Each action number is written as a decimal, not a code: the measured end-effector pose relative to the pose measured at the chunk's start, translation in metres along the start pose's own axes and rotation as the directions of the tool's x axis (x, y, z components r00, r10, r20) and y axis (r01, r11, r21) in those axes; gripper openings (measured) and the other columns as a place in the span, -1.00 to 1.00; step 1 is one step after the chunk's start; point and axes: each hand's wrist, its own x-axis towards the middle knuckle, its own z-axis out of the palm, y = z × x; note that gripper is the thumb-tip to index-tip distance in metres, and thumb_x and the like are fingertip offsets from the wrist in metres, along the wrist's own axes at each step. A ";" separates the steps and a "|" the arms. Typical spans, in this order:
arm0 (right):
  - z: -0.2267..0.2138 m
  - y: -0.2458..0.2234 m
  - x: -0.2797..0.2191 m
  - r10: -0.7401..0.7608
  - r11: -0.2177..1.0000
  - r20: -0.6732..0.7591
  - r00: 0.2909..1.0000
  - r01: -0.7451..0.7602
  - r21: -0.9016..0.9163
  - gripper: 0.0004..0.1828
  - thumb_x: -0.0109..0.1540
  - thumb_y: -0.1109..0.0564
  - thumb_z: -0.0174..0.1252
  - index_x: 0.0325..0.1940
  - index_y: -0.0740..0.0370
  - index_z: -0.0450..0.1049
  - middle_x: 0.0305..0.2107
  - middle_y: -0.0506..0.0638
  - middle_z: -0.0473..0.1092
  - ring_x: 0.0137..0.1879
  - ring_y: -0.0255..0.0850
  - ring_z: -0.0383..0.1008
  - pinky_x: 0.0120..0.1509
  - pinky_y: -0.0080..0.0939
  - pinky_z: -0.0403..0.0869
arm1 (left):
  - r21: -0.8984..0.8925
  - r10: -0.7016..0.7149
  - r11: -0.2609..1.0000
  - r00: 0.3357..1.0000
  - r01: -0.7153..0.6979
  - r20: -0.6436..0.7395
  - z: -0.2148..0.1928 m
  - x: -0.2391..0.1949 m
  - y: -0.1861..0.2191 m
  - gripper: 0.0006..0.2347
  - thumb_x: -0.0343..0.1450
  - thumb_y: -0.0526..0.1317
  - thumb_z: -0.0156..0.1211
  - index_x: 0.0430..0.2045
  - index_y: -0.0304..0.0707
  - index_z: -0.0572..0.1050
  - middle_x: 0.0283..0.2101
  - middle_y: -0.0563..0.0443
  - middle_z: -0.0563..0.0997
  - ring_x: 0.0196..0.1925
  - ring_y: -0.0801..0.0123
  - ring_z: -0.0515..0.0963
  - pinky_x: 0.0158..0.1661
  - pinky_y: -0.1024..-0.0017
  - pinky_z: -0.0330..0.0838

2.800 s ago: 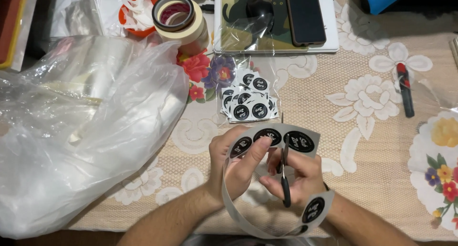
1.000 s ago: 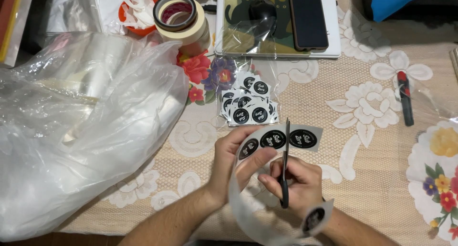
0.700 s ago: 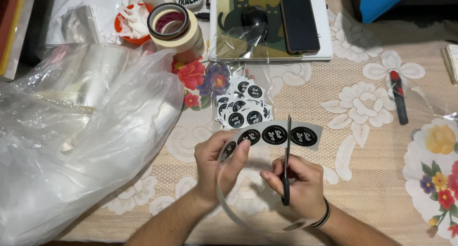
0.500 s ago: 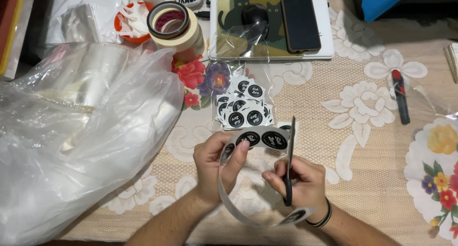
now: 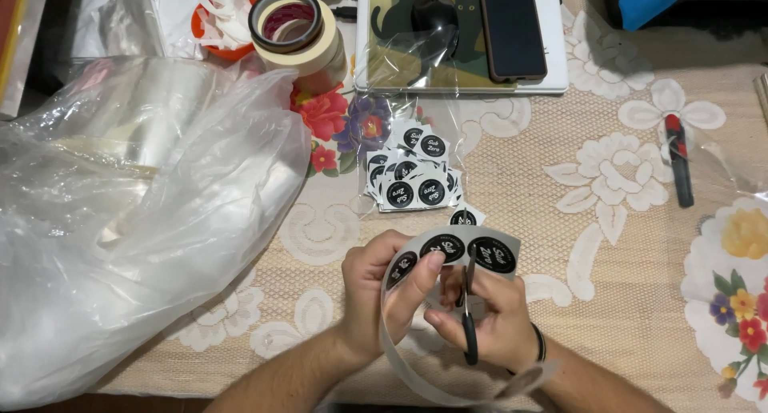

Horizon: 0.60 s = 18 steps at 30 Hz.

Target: Cutting individual circular stickers from a roll and placing them into a small plastic bag

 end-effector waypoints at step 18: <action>0.003 -0.002 0.003 0.001 1.000 -0.017 1.000 -0.001 -0.012 -0.70 0.08 -0.02 0.34 -0.53 0.13 0.37 -0.63 -0.15 0.33 -0.54 -0.37 0.30 -0.39 -0.38 0.31 | -0.018 -0.013 1.000 0.999 0.014 0.029 0.003 0.003 0.010 -0.83 0.42 -0.21 0.20 -0.52 -0.30 0.46 -0.64 0.02 0.57 -0.63 0.46 0.56 -0.59 0.52 0.43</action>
